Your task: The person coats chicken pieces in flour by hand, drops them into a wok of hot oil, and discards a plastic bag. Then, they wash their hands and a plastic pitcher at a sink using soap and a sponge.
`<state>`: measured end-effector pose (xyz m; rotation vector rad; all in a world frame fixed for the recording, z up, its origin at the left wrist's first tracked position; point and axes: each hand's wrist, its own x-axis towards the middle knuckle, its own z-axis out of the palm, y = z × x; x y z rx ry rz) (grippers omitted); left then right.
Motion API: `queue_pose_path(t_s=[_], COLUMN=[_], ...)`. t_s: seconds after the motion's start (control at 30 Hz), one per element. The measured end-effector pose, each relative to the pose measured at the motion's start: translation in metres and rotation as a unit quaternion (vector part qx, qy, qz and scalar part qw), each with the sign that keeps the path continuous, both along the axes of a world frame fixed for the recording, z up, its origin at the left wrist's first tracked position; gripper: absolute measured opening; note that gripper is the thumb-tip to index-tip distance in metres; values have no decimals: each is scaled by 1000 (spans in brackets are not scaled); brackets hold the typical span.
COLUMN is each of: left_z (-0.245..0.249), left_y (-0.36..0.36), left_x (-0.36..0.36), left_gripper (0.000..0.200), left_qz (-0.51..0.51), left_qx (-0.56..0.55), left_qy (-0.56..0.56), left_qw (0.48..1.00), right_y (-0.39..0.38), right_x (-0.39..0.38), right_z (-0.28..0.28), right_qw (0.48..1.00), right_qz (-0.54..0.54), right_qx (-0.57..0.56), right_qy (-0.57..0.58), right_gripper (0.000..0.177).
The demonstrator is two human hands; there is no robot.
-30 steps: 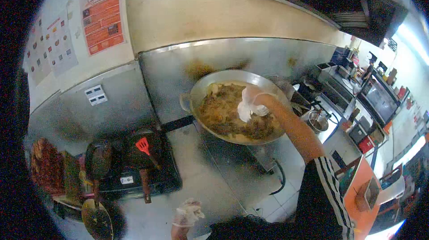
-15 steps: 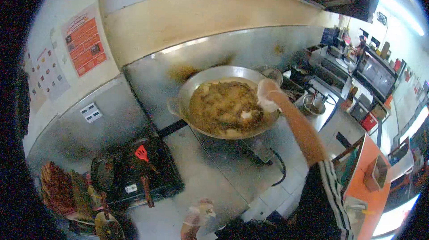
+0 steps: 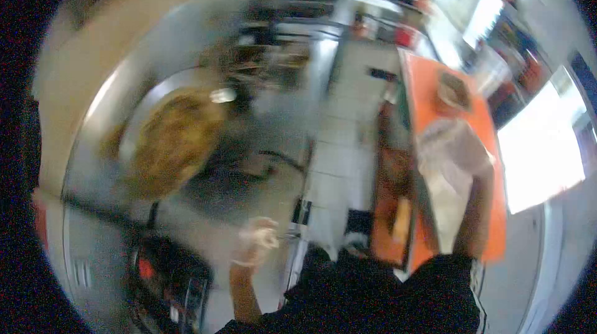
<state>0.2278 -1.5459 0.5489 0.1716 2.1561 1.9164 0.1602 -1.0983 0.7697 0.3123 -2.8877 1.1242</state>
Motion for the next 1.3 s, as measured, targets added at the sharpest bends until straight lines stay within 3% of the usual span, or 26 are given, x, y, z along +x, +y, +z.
queue_pose_path(t_s=[0.07,0.1,0.13,0.17,0.2,0.23,0.3,0.37,0.4,0.43,0.47,0.5,0.53,0.6,0.63,0.7,0.77,0.8,0.9,0.97,1.0,1.07,1.1,1.17,1.27,1.3], left_z=[7,8,11,14,-5,-13,-37,-89,-97,-81,-86,-99,-118,-155,-166,-182,-193,-203,-153,-180,-232,-220,-214,-219,-242,-250], left_y=[44,70,99,125,152,189,258,342,384,432,465,496,524,574,587,603,619,624,628,647,664,667,664,665,679,686], left_x=[-24,-34,-41,-45,-56,-63,-71,-69,-61,-43,-34,-28,-18,5,20,43,48,53,70,55,43,36,32,29,17,7], left_gripper=[24,25,30,34,41,41,26,21,19,19,20,23,23,20,20,26,31,32,32,25,21,19,19,17,20,20], left_qz=[-30,-58,-59,-57,-182,-194,-292,-440,-474,-489,-538,-575,-589,-604,-612,-634,-706,-700,-685,-705,-691,-582,-581,-670,-611,-617], left_qx=[24,18,92,164,38,259,236,-36,-175,-325,-205,-81,-76,-17,-11,-43,-132,-74,-30,-104,-164,36,32,-149,-22,-19], left_qy=[-74,-99,-135,-170,26,-174,-280,14,230,510,492,466,471,564,565,449,387,286,79,225,445,538,534,464,499,495], left_qw=[996,993,985,970,982,930,884,897,832,629,653,668,652,563,553,628,578,651,724,665,545,609,613,560,614,612], right_y=[78,95,130,171,213,241,257,253,248,244,238,235,233,233,232,224,221,225,214,216,217,218,214,213,209,203], right_x=[57,80,104,131,154,184,228,252,260,265,270,271,271,262,258,250,247,246,248,233,228,217,215,215,202,200], right_z=[-24,-45,-69,-108,-158,-223,-369,-468,-495,-513,-526,-534,-540,-549,-553,-515,-487,-479,-424,-408,-410,-415,-415,-417,-406,-394], right_qw=[916,856,895,933,849,879,819,726,682,644,606,575,550,517,562,548,529,485,416,411,369,325,329,334,328,389], right_qz=[-118,-251,-330,-329,-284,-373,-569,-670,-689,-691,-690,-686,-686,-687,-680,-644,-602,-555,-506,-495,-497,-498,-538,-583,-619,-594], right_qx=[-379,-451,-298,54,402,250,16,-151,-243,-326,-393,-443,-475,-510,-470,-527,-582,-663,-741,-745,-767,-787,-758,-723,-690,-670], right_qy=[-54,-7,38,135,195,161,67,-11,-32,-42,-46,-43,-36,-9,36,88,142,126,148,174,172,163,165,161,181,217], right_gripper=[24,28,26,26,28,31,31,31,32,32,32,33,33,34,32,30,29,27,24,23,23,23,24,25,25,28])
